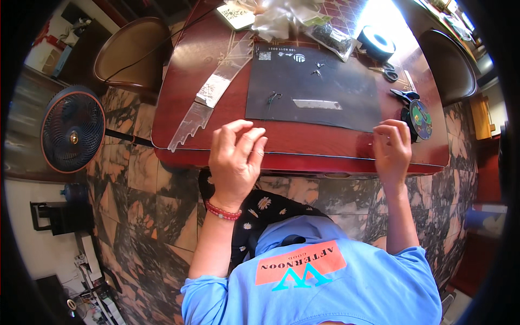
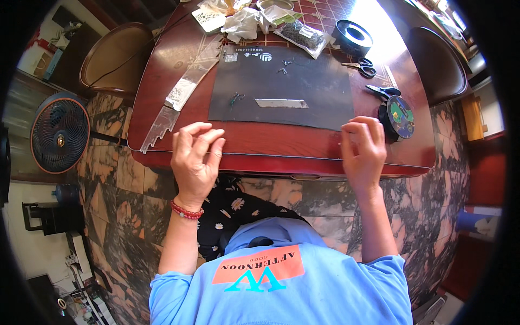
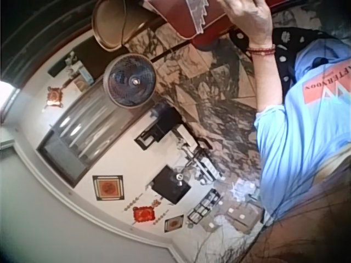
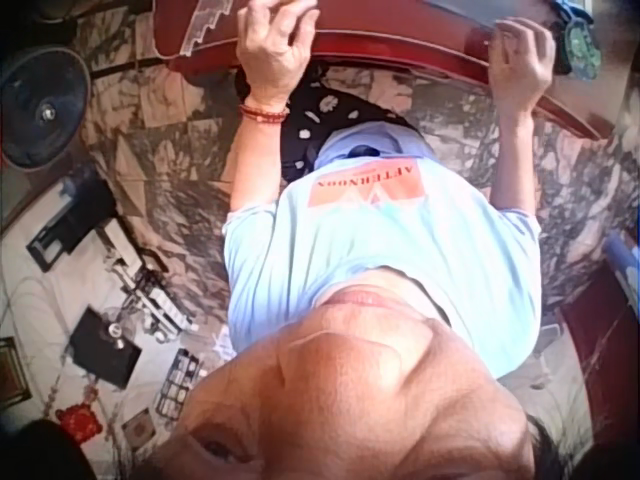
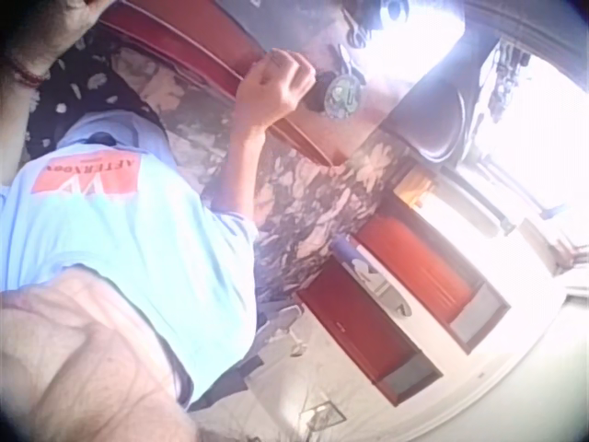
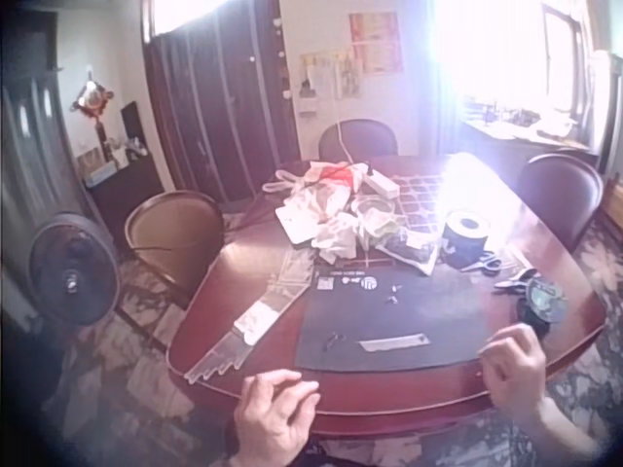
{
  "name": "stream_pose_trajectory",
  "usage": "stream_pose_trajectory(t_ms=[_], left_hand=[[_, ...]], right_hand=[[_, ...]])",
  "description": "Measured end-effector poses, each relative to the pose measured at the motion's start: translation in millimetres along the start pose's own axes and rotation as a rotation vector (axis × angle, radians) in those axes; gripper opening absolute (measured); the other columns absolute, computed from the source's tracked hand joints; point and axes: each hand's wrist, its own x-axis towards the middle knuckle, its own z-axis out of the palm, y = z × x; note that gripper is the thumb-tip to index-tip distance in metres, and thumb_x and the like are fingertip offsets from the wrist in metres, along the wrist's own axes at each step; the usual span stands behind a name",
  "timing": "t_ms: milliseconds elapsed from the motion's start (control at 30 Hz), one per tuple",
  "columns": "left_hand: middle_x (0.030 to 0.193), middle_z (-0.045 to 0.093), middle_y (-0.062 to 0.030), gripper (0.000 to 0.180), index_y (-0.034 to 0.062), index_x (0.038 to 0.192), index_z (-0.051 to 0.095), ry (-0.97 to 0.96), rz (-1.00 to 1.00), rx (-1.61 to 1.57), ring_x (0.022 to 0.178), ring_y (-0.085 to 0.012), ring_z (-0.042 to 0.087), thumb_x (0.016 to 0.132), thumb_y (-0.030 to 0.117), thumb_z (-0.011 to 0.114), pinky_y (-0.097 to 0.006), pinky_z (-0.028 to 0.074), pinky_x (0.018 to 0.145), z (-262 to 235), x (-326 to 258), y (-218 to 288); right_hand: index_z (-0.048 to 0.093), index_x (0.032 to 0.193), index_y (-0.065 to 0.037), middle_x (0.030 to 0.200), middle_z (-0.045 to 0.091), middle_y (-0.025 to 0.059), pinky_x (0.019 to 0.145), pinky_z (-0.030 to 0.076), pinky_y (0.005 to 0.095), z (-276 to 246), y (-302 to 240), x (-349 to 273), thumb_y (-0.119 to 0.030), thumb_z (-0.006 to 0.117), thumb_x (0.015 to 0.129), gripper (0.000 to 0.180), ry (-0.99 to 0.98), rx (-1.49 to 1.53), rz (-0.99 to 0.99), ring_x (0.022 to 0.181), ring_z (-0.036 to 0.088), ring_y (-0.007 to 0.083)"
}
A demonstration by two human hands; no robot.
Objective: Threading small electronic or decorative components onto a thin wire.
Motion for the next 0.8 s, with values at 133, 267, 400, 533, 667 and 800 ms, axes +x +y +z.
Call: stream_pose_trajectory(t_ms=[133,267,400,533,667,800], left_hand=[[0.120,0.065,-0.0067,0.032,0.0108,0.118,0.070,-0.065,0.083,0.062,0.111,-0.0273,0.058,0.088,0.018,0.075,-0.039,0.049,0.095,5.6,-3.0,-0.2],[0.126,0.064,-0.0081,0.037,0.0082,0.124,0.066,-0.063,0.071,0.110,0.118,-0.0297,0.057,0.091,0.022,0.073,-0.041,0.046,0.101,4.4,-4.2,-4.8],[0.129,0.063,-0.0097,0.040,0.0060,0.128,0.062,-0.087,0.035,0.109,0.123,-0.0319,0.055,0.093,0.025,0.070,-0.043,0.043,0.105,4.2,-4.9,-7.3],[0.129,0.063,-0.0103,0.039,0.0064,0.125,0.064,-0.097,0.028,0.097,0.123,-0.0318,0.055,0.093,0.027,0.070,-0.044,0.043,0.104,6.3,-3.6,-2.8],[0.129,0.063,-0.0094,0.037,0.0073,0.124,0.065,-0.115,0.067,0.099,0.122,-0.0309,0.056,0.093,0.026,0.071,-0.043,0.043,0.103,8.7,-1.8,4.9],[0.129,0.063,-0.0085,0.037,0.0090,0.124,0.066,-0.152,0.089,0.120,0.122,-0.0303,0.056,0.092,0.027,0.072,-0.042,0.044,0.103,10.1,-5.8,8.2]], right_hand=[[0.068,0.097,-0.002,0.108,0.063,0.0117,0.088,0.050,0.0411,12.2,-16.6,-5.2,-0.001,0.072,0.080,0.018,-0.093,-0.004,-0.081,0.102,0.060,0.0328],[0.069,0.100,-0.002,0.112,0.064,0.0120,0.092,0.049,0.0427,20.1,-20.0,-3.8,-0.004,0.073,0.081,0.020,-0.115,0.034,-0.118,0.106,0.060,0.0330],[0.069,0.102,-0.002,0.112,0.065,0.0118,0.093,0.048,0.0430,24.5,-18.3,-5.1,-0.006,0.073,0.082,0.021,-0.120,0.037,-0.120,0.106,0.060,0.0331],[0.070,0.102,-0.004,0.111,0.065,0.0102,0.092,0.047,0.0426,26.4,-17.1,-5.9,-0.007,0.074,0.082,0.021,-0.122,0.022,-0.135,0.107,0.061,0.0308],[0.070,0.100,-0.004,0.108,0.067,0.0096,0.091,0.047,0.0418,25.6,-18.2,-5.3,-0.008,0.074,0.081,0.020,-0.118,0.013,-0.149,0.106,0.062,0.0299],[0.071,0.099,-0.004,0.107,0.067,0.0097,0.091,0.048,0.0416,27.5,-17.0,-7.2,-0.008,0.074,0.081,0.018,-0.109,0.008,-0.145,0.105,0.062,0.0297]])
